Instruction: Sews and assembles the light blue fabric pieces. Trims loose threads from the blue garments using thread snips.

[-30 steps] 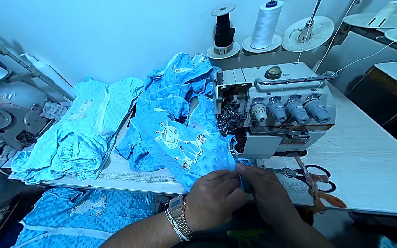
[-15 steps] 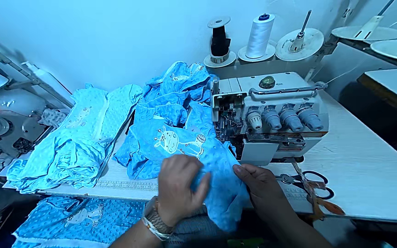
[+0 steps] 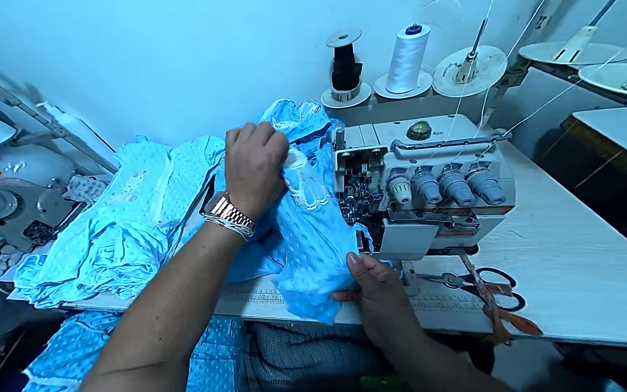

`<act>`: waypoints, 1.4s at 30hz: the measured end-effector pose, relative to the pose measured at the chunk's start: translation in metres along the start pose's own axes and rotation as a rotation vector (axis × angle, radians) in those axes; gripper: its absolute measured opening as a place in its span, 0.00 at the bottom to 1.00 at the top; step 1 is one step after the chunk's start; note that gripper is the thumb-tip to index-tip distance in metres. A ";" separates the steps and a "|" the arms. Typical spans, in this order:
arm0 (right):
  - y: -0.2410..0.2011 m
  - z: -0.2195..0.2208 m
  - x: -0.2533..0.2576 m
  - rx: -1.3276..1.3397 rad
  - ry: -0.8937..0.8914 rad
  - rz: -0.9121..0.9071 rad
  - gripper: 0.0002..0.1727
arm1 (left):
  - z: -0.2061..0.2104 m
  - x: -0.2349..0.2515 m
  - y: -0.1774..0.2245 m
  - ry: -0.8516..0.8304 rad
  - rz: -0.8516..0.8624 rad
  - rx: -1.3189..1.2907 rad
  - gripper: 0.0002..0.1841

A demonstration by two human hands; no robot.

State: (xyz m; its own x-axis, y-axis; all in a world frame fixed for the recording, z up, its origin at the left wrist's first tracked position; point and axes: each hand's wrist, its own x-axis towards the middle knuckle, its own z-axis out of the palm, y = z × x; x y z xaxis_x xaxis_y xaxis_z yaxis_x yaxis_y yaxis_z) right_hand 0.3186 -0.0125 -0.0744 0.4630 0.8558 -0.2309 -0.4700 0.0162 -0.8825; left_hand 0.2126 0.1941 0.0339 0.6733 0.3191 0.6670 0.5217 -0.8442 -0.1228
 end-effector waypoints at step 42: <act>0.032 -0.022 -0.042 -0.191 -0.034 -0.291 0.11 | -0.005 -0.149 0.125 0.022 0.049 -0.601 0.04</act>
State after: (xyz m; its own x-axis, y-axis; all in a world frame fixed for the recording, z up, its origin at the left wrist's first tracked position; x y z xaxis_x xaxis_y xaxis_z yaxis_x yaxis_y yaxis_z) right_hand 0.3004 -0.0592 -0.1023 0.5301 0.8463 0.0525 -0.1712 0.1674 -0.9709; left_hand 0.1748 0.0392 -0.0766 0.6746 0.2700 0.6870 0.0984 -0.9553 0.2788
